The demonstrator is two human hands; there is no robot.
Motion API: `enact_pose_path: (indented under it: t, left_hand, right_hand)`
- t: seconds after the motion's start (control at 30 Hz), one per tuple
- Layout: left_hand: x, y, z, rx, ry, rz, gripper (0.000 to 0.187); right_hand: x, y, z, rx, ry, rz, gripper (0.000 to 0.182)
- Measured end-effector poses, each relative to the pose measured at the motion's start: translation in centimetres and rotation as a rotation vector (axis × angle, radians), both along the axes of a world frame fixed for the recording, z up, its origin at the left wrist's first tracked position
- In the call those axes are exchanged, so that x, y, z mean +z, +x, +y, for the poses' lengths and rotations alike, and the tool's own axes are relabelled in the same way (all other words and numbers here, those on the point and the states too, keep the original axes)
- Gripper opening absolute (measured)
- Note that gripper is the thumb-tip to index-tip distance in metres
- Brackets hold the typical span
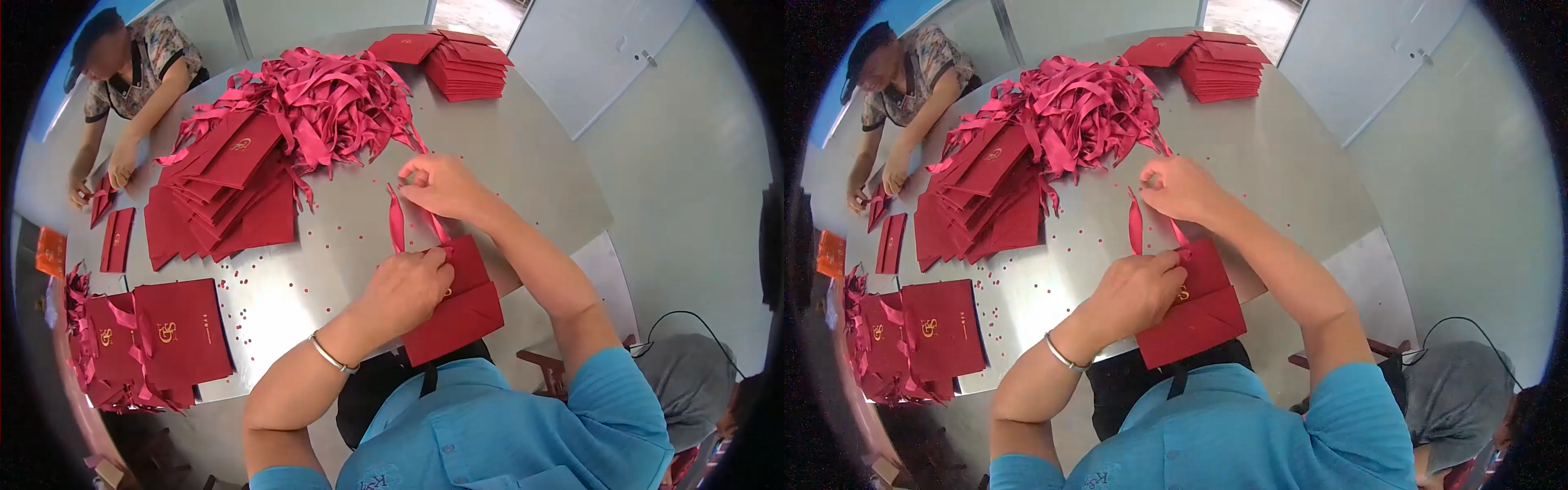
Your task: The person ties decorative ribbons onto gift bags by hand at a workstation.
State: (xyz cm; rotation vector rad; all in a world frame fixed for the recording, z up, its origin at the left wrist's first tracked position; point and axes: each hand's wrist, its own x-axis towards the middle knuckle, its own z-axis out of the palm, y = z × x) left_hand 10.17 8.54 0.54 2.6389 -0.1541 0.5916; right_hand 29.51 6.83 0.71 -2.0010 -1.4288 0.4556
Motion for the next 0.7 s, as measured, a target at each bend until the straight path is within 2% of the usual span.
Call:
enact_pose_path:
  t: [0.13, 0.3, 0.43, 0.5, 0.63, 0.7]
  left_hand:
    - [0.0, 0.0, 0.0, 0.0, -0.015, -0.037, 0.01]
    - [-0.1, 0.1, 0.1, 0.002, 0.015, -0.01, 0.011]
    - [0.2, 0.0, -0.1, -0.008, -0.022, 0.024, 0.011]
    - [0.2, -0.1, -0.3, -0.039, 0.034, 0.03, 0.009]
    - [0.8, -0.3, -0.2, -0.061, 0.09, 0.048, 0.007]
    - [0.8, -0.3, 0.0, -0.089, 0.092, 0.029, 0.007]
  right_hand:
    - [1.2, -0.7, 0.3, -0.042, -0.093, 0.084, 0.031]
    - [2.2, -1.3, 1.1, 0.05, -0.137, -0.119, 0.034]
    - [0.9, -0.3, 1.7, 0.104, -0.125, -0.059, 0.031]
    - [0.1, 0.2, 1.8, 0.024, -0.074, 0.185, 0.023]
    - [0.0, 0.9, 1.6, 0.037, -0.072, 0.325, 0.019]
    - [-0.2, 0.9, 1.6, 0.109, 0.011, 0.408, 0.016]
